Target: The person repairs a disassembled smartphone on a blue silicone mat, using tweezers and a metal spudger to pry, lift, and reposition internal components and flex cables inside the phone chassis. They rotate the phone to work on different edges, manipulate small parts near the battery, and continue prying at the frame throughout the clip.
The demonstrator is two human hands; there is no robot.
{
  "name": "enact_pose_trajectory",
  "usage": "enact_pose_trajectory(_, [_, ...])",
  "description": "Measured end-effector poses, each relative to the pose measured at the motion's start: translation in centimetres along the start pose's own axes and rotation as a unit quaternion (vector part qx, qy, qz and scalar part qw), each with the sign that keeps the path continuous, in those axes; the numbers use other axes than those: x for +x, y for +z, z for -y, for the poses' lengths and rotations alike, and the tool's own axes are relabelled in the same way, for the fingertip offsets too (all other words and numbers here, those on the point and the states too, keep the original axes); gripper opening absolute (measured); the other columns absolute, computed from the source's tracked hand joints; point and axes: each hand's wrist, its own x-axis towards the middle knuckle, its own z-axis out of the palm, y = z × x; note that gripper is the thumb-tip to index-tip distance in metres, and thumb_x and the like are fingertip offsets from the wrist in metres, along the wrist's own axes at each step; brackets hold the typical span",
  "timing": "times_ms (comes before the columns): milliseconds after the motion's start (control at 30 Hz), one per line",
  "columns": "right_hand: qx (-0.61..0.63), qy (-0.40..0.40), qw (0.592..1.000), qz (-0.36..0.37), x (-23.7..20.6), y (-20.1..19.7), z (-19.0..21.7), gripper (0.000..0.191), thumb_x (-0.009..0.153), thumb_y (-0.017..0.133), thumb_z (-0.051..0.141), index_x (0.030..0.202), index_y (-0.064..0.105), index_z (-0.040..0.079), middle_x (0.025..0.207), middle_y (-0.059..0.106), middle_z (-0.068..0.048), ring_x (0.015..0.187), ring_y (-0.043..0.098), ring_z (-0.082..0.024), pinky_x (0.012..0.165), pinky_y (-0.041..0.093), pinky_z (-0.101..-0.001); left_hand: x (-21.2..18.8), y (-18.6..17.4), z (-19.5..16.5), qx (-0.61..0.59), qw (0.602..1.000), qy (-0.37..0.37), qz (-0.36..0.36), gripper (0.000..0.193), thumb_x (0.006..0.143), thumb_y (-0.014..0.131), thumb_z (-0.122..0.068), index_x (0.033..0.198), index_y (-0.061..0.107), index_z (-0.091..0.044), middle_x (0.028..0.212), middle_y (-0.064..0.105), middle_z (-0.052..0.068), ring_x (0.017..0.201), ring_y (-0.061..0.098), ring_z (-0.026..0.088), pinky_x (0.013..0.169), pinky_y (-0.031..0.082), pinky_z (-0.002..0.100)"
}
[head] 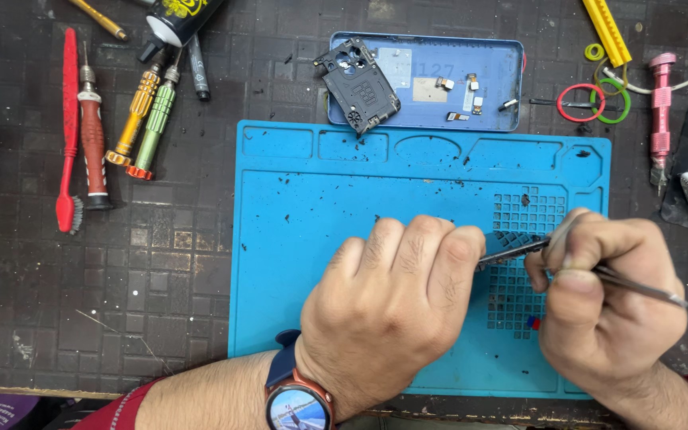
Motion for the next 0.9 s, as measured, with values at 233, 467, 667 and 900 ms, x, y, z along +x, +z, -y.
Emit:
enact_pose_trajectory(233, [0.034,0.024,0.998,-0.041,1.4,-1.0,-0.7,0.034,0.111,0.061,0.032,0.107,0.044,0.003,0.075,0.047,-0.002,0.061,0.044,-0.006,0.053,0.049,-0.0261,0.0,0.2,0.5,-0.001,1.000,-0.005,0.001,0.006,0.108,0.066,-0.013,0.111,0.063,-0.010,0.097,0.058,-0.001,0.081,0.055,0.014,0.065,0.039,0.030])
enact_pose_trajectory(467, [0.060,0.060,0.996,0.001,1.9,-1.5,-0.2,0.026,0.113,0.061,0.024,0.109,0.047,0.002,0.078,0.050,-0.004,0.065,0.047,-0.009,0.053,0.049,-0.0265,-0.1,0.4,0.6,-0.014,1.000,-0.011,0.003,0.007,0.107,0.066,-0.013,0.111,0.063,-0.009,0.096,0.058,-0.001,0.081,0.056,0.015,0.065,0.040,0.030])
enact_pose_trajectory(667, [0.065,0.085,0.994,-0.003,1.7,-1.4,-0.2,0.020,0.111,0.061,0.018,0.109,0.051,0.001,0.078,0.051,-0.004,0.063,0.048,-0.009,0.053,0.049,-0.0268,-0.1,0.4,0.7,-0.019,1.000,-0.013,0.010,0.009,0.104,0.067,-0.013,0.111,0.064,-0.010,0.094,0.057,0.000,0.080,0.055,0.015,0.065,0.041,0.030])
enact_pose_trajectory(900, [0.087,0.113,0.990,0.011,1.8,-1.7,-0.1,0.019,0.110,0.062,0.017,0.108,0.053,0.000,0.083,0.055,-0.006,0.066,0.051,-0.009,0.056,0.049,-0.0275,0.0,0.4,0.8,-0.031,0.999,-0.019,0.013,0.010,0.104,0.067,-0.014,0.112,0.064,-0.010,0.094,0.057,0.000,0.081,0.055,0.016,0.066,0.042,0.031])
